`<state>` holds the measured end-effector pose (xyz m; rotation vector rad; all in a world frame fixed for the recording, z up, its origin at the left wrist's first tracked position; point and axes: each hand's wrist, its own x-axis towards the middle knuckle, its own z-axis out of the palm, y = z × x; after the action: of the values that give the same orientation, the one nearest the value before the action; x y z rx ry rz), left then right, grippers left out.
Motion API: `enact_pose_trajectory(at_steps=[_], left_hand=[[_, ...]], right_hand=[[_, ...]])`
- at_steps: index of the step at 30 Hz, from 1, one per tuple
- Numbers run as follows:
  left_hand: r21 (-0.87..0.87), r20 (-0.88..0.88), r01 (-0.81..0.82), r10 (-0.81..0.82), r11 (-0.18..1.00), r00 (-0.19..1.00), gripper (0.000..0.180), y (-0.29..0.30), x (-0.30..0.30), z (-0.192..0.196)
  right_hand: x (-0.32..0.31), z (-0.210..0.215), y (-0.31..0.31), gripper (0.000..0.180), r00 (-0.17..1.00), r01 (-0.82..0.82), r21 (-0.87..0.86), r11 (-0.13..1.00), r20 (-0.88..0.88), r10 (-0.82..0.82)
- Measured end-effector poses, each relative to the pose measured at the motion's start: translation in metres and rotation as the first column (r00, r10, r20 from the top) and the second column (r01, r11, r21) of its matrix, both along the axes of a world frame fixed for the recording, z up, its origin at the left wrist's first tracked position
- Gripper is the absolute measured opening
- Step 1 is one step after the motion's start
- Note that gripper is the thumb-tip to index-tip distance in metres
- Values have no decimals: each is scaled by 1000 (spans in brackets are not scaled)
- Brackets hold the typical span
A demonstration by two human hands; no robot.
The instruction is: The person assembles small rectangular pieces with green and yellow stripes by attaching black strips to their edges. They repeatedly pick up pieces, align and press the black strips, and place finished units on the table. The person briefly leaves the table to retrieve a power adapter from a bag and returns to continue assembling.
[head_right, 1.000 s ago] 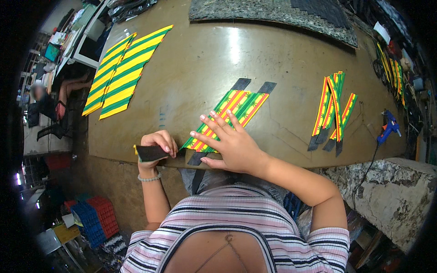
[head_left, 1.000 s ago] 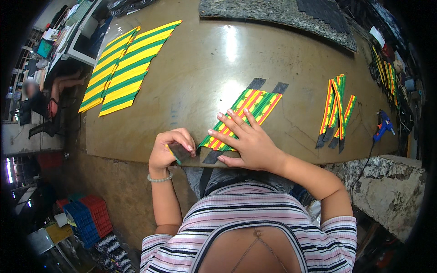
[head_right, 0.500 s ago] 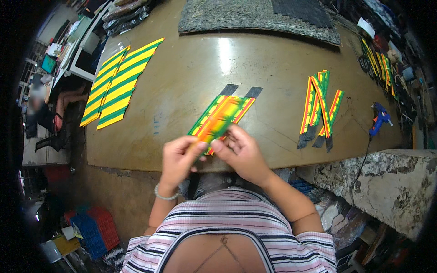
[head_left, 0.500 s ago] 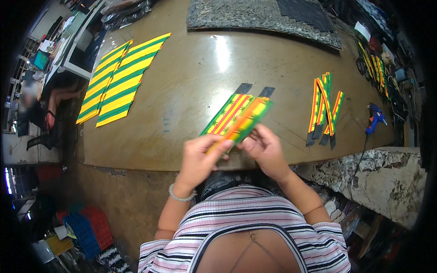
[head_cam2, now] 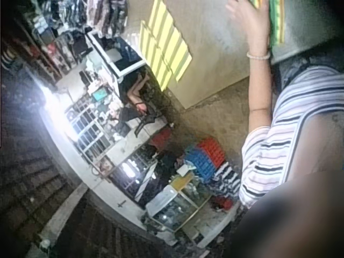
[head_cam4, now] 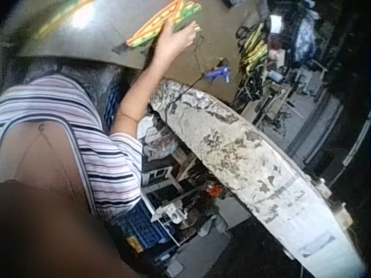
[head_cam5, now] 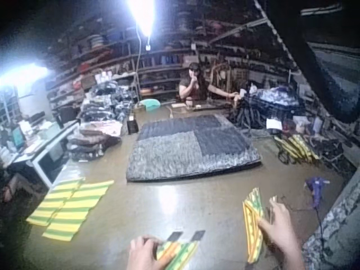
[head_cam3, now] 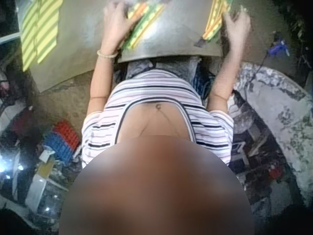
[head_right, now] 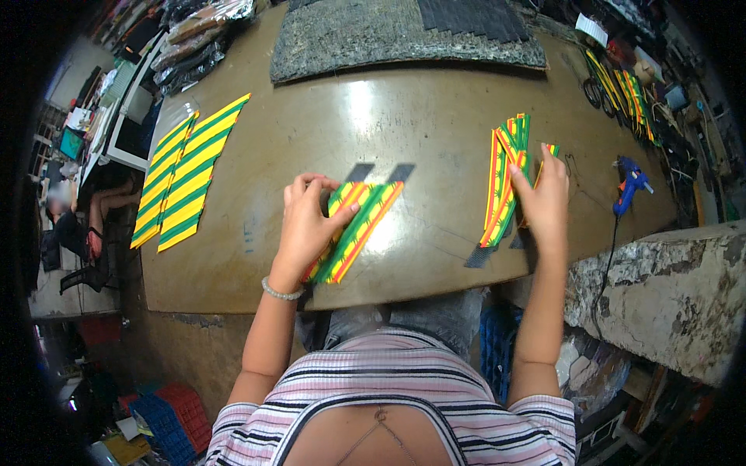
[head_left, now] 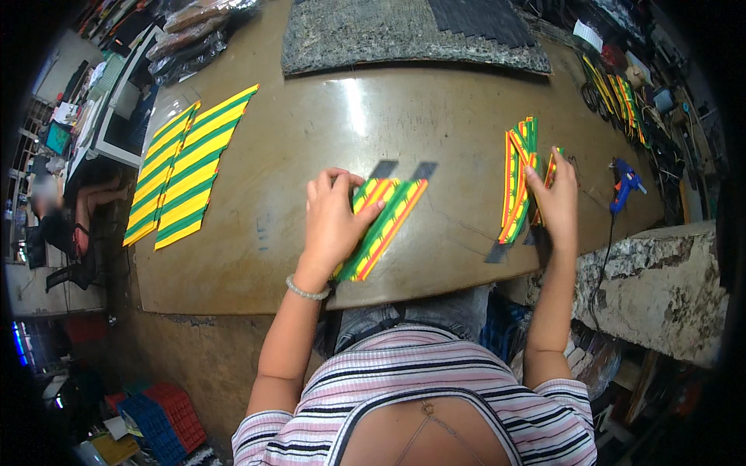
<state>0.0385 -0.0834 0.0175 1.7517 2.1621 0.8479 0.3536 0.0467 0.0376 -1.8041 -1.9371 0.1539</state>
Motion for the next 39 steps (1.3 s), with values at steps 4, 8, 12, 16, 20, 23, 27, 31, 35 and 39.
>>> enact_pose_trajectory(at_steps=[4,8,12,16,20,23,27,31,35,39], left_hand=[[-121,641,98,2,988,767,24,8,-1,3],[83,947,23,-86,996,309,34,-2,-4,24],[32,932,59,-51,998,358,33,-15,-7,42],[111,909,30,-114,993,400,27,-18,-4,45],[99,889,-12,-83,995,451,24,-19,0,45],[123,875,-23,-97,992,474,21,-19,4,45],[178,822,-31,-132,983,554,17,-16,6,44],[184,809,-43,-126,982,574,15,-16,8,43],[343,648,-101,-157,934,745,14,-14,16,35],[450,512,-149,-117,881,851,11,-8,26,21]], right_hand=[[-61,-31,-29,60,805,-350,-191,917,-563,189],[-117,-22,-49,60,470,-485,-111,867,-870,151],[-141,8,-46,38,65,-835,-152,529,-982,-180],[-155,21,-48,17,97,-832,-86,549,-995,-8],[-152,26,-53,17,214,-813,-122,569,-972,98],[-149,28,-55,17,273,-798,-147,584,-953,133],[-150,30,-55,17,288,-782,-145,605,-947,145],[-150,29,-53,17,299,-781,-133,610,-938,178],[-150,22,-55,15,247,-787,-95,610,-954,169],[-153,6,-54,12,97,-803,-54,594,-994,41]])
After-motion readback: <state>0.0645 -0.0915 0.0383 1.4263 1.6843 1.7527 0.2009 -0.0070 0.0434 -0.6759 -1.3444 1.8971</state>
